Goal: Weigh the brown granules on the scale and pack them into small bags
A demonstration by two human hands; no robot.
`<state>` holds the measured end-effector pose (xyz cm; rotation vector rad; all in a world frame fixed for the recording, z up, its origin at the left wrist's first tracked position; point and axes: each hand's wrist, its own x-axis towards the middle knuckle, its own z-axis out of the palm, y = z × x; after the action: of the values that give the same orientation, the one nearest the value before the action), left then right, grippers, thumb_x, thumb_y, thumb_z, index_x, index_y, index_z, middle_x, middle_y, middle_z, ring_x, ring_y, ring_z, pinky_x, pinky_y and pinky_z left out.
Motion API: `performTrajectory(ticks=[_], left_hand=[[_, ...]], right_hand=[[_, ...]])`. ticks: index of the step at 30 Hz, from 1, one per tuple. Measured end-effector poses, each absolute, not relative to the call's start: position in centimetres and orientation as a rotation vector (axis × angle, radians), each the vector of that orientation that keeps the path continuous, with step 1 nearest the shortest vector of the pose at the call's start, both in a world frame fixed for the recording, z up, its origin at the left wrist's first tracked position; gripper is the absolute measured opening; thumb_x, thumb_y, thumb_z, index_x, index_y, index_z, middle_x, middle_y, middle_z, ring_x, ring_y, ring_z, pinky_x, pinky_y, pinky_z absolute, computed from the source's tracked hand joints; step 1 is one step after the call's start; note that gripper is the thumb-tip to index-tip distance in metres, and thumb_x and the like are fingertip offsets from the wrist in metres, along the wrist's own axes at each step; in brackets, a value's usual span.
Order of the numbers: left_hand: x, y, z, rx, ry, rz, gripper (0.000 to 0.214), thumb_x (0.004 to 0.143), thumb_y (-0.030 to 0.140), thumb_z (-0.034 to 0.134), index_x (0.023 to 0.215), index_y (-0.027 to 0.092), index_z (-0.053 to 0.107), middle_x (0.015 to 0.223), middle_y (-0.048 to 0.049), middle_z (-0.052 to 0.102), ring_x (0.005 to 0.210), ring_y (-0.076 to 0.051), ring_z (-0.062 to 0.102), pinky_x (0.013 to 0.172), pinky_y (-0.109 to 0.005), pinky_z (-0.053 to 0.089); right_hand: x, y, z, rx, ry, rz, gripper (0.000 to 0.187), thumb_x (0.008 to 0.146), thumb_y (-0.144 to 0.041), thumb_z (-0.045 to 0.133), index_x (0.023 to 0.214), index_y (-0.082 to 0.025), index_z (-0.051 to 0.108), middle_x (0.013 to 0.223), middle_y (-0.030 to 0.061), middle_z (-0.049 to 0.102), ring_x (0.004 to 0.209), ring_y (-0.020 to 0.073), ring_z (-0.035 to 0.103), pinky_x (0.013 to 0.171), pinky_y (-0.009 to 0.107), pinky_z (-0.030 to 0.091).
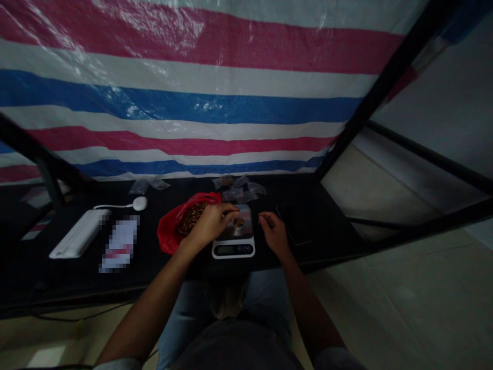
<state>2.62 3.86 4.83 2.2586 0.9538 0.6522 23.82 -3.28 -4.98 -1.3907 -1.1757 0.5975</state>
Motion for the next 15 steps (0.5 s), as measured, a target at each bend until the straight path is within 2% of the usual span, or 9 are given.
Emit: performTrajectory(ticks=[5,9,12,15], left_hand=[[1.8,5.8,5.2,2.254,0.979,0.687,0.025,0.097,0.028,0.053,0.105,0.018,0.075,0.105,-0.0061,0.079,0.097,-0.022,0.073,0.088,-0.03,0.053],[3.0,10.0,5.2,2.332,0.989,0.627,0.03,0.096,0.029,0.053,0.115,0.015,0.071,0.119,-0.0105,0.075,0.11,-0.024,0.069,0.097,-0.034,0.05],[5.0,13.5,4.8,2.465,0.882,0.407,0.043,0.087,0.037,0.066,0.122,0.012,0.067,0.13,-0.0144,0.069,0.119,-0.027,0.064,0.103,-0.035,0.047],[6.8,15.9,4.1,2.487,0.848,0.312,0.051,0.072,0.039,0.08,0.113,0.012,0.07,0.122,-0.0157,0.072,0.113,-0.03,0.066,0.1,-0.036,0.048]], right_hand=[[24.0,-3.2,-5.2,-1.386,-1.128,0.562,0.024,0.093,-0.039,0.057,0.103,-0.022,0.07,0.094,0.0055,0.072,0.087,0.0209,0.068,0.079,0.034,0.054],[24.0,-3.2,-5.1,-1.392,-1.076,0.525,0.022,0.09,-0.039,0.061,0.101,-0.022,0.069,0.097,0.0062,0.072,0.09,0.0215,0.068,0.082,0.035,0.054],[23.9,-3.2,-4.9,-1.404,-1.077,0.563,0.021,0.089,-0.041,0.062,0.097,-0.021,0.068,0.082,0.0036,0.07,0.078,0.0202,0.067,0.074,0.033,0.053],[23.9,-3.4,-4.8,-1.406,-1.101,0.581,0.024,0.094,-0.041,0.056,0.101,-0.021,0.068,0.075,0.0017,0.069,0.074,0.0195,0.067,0.074,0.033,0.052]])
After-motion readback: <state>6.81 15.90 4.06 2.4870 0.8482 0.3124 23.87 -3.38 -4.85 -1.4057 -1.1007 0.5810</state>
